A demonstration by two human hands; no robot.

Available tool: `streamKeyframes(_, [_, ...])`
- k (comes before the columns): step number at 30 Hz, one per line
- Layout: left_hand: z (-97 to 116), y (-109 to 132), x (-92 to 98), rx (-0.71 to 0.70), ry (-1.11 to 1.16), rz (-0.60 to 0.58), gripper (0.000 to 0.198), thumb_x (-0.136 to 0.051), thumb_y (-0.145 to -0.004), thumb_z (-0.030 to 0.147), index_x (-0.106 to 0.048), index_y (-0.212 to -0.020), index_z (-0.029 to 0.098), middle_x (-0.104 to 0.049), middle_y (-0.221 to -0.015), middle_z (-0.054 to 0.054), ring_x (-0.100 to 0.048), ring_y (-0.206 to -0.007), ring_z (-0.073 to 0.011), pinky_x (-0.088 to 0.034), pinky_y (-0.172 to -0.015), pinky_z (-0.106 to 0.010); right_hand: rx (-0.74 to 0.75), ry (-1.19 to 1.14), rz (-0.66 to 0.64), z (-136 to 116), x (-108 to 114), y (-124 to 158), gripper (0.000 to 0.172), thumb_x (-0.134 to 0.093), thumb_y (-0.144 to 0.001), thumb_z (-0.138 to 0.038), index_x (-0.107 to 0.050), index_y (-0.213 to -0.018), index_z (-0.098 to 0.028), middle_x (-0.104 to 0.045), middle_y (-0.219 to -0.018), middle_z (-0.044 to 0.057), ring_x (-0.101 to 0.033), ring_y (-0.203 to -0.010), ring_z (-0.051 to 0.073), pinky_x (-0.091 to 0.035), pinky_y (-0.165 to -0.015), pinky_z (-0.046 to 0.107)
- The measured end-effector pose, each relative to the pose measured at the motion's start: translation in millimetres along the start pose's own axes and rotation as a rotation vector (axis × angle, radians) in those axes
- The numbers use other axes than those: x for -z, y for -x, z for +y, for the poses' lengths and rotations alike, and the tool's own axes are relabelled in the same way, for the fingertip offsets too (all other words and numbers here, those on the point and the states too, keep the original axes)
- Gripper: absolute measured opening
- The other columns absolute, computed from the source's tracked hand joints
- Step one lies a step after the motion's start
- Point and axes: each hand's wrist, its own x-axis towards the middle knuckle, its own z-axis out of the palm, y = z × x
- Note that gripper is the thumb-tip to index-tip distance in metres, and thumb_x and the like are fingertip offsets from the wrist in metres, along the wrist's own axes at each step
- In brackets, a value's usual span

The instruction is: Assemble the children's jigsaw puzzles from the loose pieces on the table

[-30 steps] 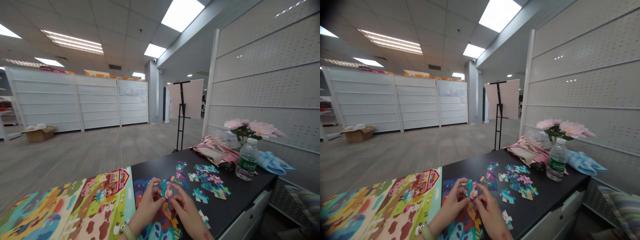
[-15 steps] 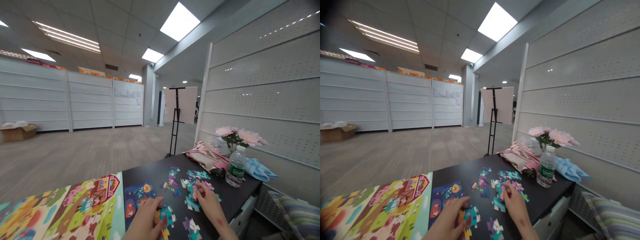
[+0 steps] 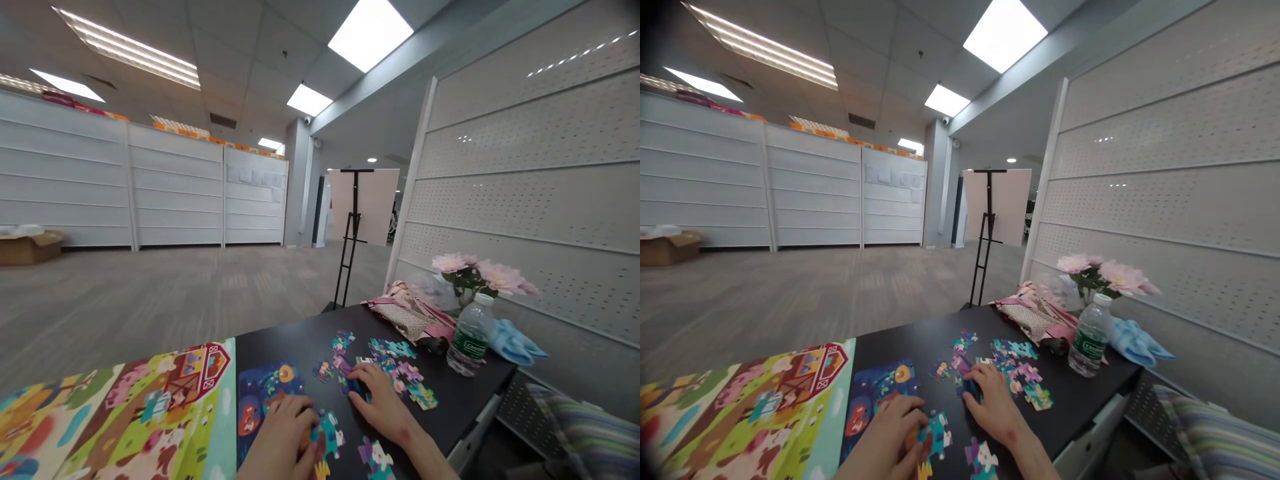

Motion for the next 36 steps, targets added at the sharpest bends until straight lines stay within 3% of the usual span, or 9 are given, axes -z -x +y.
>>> streamKeyframes(6, [2,-3,-4.2,-0.005,-0.091,-0.003,0.027,-0.058,-0.082,0.021,-0.068,-0.107,0.026,-0.065,-0.127,-0.007,-0.059,-0.116,-0.0294,-0.044,-0.102,-0.044,-0.054,0.016,0.005,-1,6,0,0.024,-0.063,-0.083,-0.028,-0.068,-0.106,-0.026,-0.069,-0.115,0.006,-0.059,-0.115,0.027,-0.043,-0.103,0.04])
streamKeyframes(9, [5,-2,-0.5,0.012,-0.082,-0.018,0.029,-0.06,-0.08,0.022,-0.069,-0.108,0.027,-0.064,-0.128,-0.007,-0.058,-0.117,-0.0286,-0.041,-0.106,-0.043,-0.072,0.03,0.025,0,6,-1,0.022,-0.061,-0.083,-0.026,-0.067,-0.104,-0.024,-0.069,-0.113,0.006,-0.06,-0.114,0.027,-0.044,-0.101,0.041])
streamKeyframes(14, [8,1,14.0,0.207,-0.061,0.079,0.048,-0.058,-0.079,0.025,-0.064,-0.127,0.023,-0.06,-0.138,-0.008,-0.051,-0.129,-0.0279,-0.038,-0.11,-0.037,-0.054,0.053,0.062,2,8,-3,0.024,-0.053,-0.085,-0.021,-0.066,-0.105,-0.021,-0.069,-0.113,0.011,-0.06,-0.112,0.03,-0.044,-0.1,0.046])
streamKeyframes(19, [3,1,21.6,0.367,-0.153,0.07,0.063,-0.055,-0.084,0.036,-0.055,-0.144,0.018,-0.051,-0.151,-0.011,-0.042,-0.14,-0.0302,-0.028,-0.118,-0.043,0.034,0.041,0.034,-13,2,-13,0.023,-0.05,-0.088,-0.02,-0.067,-0.104,-0.021,-0.07,-0.112,0.01,-0.061,-0.111,0.028,-0.044,-0.103,0.043])
streamKeyframes(25, [3,-1,24.1,0.387,-0.209,-0.02,0.055,-0.05,-0.087,0.04,-0.063,-0.137,0.019,-0.05,-0.152,-0.012,-0.042,-0.141,-0.0318,-0.029,-0.117,-0.047,0.012,0.051,0.03,-6,7,-42,0.055,-0.039,-0.068,0.002,-0.067,-0.111,-0.02,-0.07,-0.112,0.008,-0.062,-0.111,0.023,-0.045,-0.101,0.036])
streamKeyframes(29, [4,-2,25.5,0.397,-0.192,-0.042,0.055,-0.052,-0.086,0.04,-0.063,-0.136,0.02,-0.049,-0.153,-0.012,-0.042,-0.142,-0.0325,-0.029,-0.117,-0.048,-0.039,0.046,-0.032,15,20,-37,0.038,-0.043,-0.07,-0.005,-0.07,-0.093,-0.021,-0.071,-0.095,0.007,-0.066,-0.096,0.025,-0.05,-0.091,0.038])
streamKeyframes(33, [3,-1,22.7,0.398,-0.179,-0.002,0.053,-0.052,-0.086,0.04,-0.063,-0.135,0.021,-0.05,-0.151,-0.011,-0.042,-0.141,-0.0324,-0.027,-0.118,-0.047,-0.029,0.011,-0.127,18,26,-16,0.032,-0.058,-0.074,-0.019,-0.071,-0.103,-0.022,-0.068,-0.116,0.01,-0.061,-0.116,0.029,-0.045,-0.104,0.043])
streamKeyframes(36, [1,0,21.0,0.386,-0.166,0.033,0.052,-0.052,-0.086,0.038,-0.064,-0.134,0.021,-0.052,-0.15,-0.011,-0.042,-0.141,-0.0313,-0.028,-0.117,-0.046,-0.013,-0.024,-0.193,11,30,-7,0.027,-0.062,-0.075,-0.023,-0.071,-0.1,-0.023,-0.067,-0.121,0.009,-0.06,-0.12,0.028,-0.042,-0.108,0.041])
